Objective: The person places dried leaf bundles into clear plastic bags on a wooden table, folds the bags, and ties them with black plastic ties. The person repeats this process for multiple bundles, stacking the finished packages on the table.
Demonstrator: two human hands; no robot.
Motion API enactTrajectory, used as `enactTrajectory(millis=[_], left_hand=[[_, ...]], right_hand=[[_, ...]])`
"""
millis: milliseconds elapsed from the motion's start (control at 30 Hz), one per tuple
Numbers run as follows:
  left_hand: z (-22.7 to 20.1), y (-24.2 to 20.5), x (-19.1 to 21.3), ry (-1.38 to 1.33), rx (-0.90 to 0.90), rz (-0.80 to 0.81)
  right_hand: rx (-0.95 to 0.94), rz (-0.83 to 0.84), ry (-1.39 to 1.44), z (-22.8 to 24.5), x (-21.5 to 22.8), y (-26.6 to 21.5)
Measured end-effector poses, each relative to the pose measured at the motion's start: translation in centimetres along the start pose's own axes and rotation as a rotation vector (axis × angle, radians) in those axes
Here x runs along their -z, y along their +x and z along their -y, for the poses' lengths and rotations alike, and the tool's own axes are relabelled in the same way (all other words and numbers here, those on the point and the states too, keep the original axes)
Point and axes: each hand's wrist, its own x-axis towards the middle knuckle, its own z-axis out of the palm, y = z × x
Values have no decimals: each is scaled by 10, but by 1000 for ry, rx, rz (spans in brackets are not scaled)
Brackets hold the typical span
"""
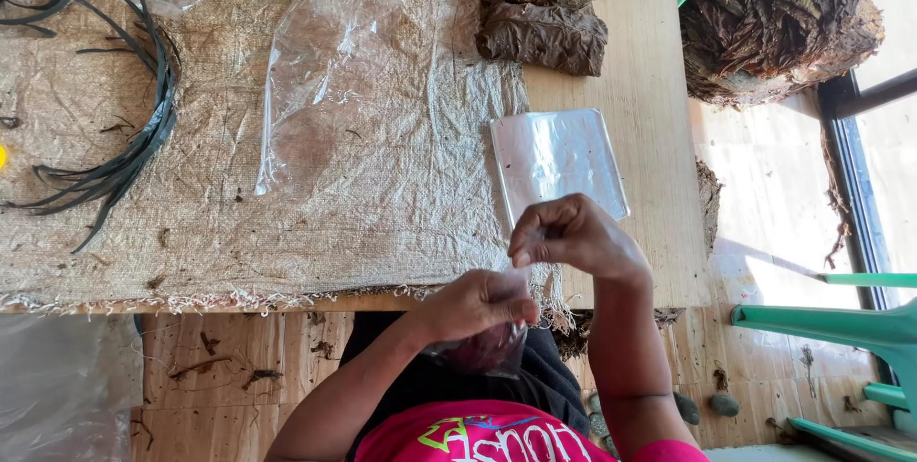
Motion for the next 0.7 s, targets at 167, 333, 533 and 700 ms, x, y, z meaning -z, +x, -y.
enactTrajectory(millis=[167,333,533,700], left_hand=[[-64,-18,-14,277,-137,0],[-41,-16,-21,145,-110,-121],[-49,-20,-33,265,-200,-215],[-65,-25,-42,524,-318,-205]], right_hand=[[51,226,21,20,-14,-19],[56,150,-306,29,-18,-35],[111,-30,-369,35,-25,-59],[204,92,-524,41,-21,-77]])
